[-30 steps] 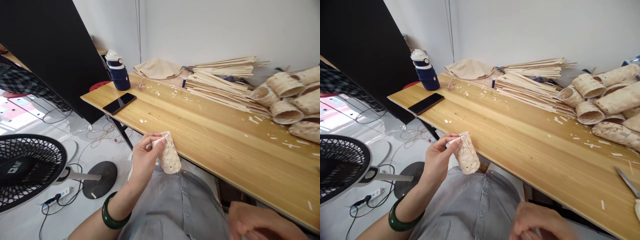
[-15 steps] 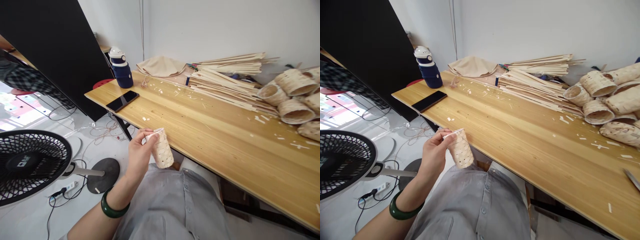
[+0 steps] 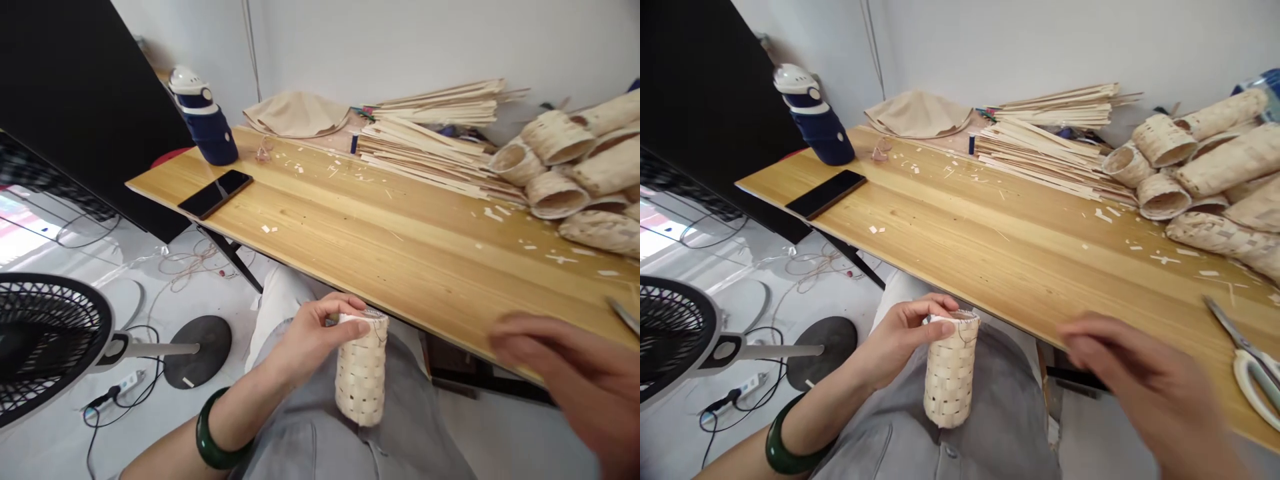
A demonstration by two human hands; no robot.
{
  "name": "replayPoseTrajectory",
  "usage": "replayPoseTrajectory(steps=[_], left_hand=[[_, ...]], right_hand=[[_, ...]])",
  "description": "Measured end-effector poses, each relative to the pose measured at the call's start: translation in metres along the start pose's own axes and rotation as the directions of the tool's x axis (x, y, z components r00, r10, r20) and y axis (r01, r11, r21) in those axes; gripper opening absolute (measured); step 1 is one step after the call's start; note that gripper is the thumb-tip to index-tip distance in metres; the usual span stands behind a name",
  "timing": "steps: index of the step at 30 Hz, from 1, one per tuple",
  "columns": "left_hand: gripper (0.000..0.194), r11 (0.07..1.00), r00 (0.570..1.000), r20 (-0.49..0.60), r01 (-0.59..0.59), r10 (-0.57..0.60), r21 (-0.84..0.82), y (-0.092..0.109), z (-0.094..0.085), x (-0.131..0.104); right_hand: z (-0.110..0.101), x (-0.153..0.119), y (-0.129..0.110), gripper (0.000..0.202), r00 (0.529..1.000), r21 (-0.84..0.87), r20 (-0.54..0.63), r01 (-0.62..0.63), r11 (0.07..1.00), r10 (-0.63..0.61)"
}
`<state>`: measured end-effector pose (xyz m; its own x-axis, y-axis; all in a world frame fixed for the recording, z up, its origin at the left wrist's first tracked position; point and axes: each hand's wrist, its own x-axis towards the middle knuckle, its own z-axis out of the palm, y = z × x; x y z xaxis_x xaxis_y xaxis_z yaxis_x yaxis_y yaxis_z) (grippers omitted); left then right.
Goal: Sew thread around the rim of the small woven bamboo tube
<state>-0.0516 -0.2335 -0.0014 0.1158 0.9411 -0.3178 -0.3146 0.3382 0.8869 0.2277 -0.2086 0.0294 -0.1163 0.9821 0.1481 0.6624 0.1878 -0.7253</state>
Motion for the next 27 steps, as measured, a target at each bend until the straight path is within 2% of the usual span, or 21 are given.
replayPoseTrajectory(steps=[3, 7, 13, 16, 20, 27], left_hand=[[0.007, 1.0, 0.999, 0.05, -0.002, 0.002, -0.008, -0.001, 0.0, 0.001], [0.004, 0.998, 0.996, 0.088, 0.012, -0.006, -0.066, 0.002, -0.003, -0.001], [0.004, 0.994, 0.992, 0.12, 0.05, -0.038, -0.098, 0.004, -0.001, -0.004], [0.002, 0.992, 0.99, 0.136, 0.064, -0.049, -0.111, 0.004, 0.0, -0.003], [0.01, 0.989, 0.99, 0.135, 0.049, -0.03, -0.14, 0.0, -0.001, -0.002], [0.008, 0.994, 0.99, 0.141, 0.021, -0.006, -0.105, -0.007, -0.004, 0.0]], right_hand=[[0.026, 0.013, -0.028, 0.015, 0.971, 0.15, 0.226, 0.045, 0.988, -0.078], [0.053, 0.026, -0.055, 0.016, 0.921, 0.225, 0.34, 0.114, 0.968, -0.188], [0.05, 0.029, -0.061, 0.021, 0.838, 0.147, 0.507, 0.146, 0.978, -0.201], [0.048, 0.029, -0.061, 0.023, 0.821, 0.119, 0.536, 0.157, 0.98, -0.197], [0.048, 0.029, -0.057, 0.022, 0.828, 0.105, 0.531, 0.148, 0.983, -0.181], [0.046, 0.029, -0.052, 0.021, 0.84, 0.111, 0.525, 0.089, 0.99, -0.134]])
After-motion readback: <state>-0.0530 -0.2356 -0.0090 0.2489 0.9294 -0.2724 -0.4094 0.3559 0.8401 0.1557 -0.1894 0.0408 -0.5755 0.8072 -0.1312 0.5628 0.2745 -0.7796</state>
